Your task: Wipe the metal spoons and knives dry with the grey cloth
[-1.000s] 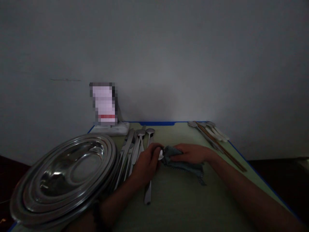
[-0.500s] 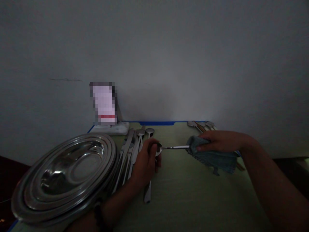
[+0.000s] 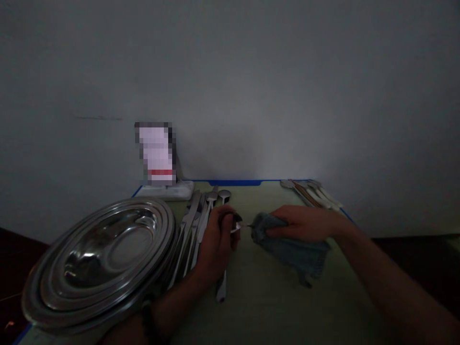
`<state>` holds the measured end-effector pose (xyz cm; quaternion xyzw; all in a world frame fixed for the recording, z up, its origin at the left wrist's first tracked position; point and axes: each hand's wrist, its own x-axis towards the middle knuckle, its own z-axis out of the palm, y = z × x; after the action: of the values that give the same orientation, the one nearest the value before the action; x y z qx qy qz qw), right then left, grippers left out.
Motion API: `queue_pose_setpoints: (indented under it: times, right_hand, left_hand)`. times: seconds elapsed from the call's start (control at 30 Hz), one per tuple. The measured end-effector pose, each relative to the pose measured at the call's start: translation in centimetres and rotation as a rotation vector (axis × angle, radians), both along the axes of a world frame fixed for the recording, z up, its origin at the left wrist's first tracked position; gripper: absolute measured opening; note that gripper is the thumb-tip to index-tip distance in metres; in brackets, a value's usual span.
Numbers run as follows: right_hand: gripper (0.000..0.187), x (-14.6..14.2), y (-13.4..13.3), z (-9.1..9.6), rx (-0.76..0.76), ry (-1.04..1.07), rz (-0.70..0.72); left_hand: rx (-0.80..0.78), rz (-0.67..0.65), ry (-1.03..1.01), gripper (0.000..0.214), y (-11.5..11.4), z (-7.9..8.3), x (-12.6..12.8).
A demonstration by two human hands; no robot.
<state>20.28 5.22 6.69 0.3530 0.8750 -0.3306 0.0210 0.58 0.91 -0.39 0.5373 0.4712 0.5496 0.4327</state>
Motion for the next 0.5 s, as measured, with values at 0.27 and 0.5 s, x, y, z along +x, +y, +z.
queue_pose_setpoints:
  times: [0.27, 0.5]
  right_hand:
    - [0.029, 2.2, 0.6, 0.3, 0.088, 0.196, -0.167]
    - [0.028, -2.9, 0.2, -2.4, 0.057, 0.259, -0.082]
  left_hand:
    - [-0.080, -0.005, -0.082, 0.022, 0.6, 0.7, -0.1]
    - [-0.106, -0.001, -0.016, 0.021, 0.3, 0.9, -0.1]
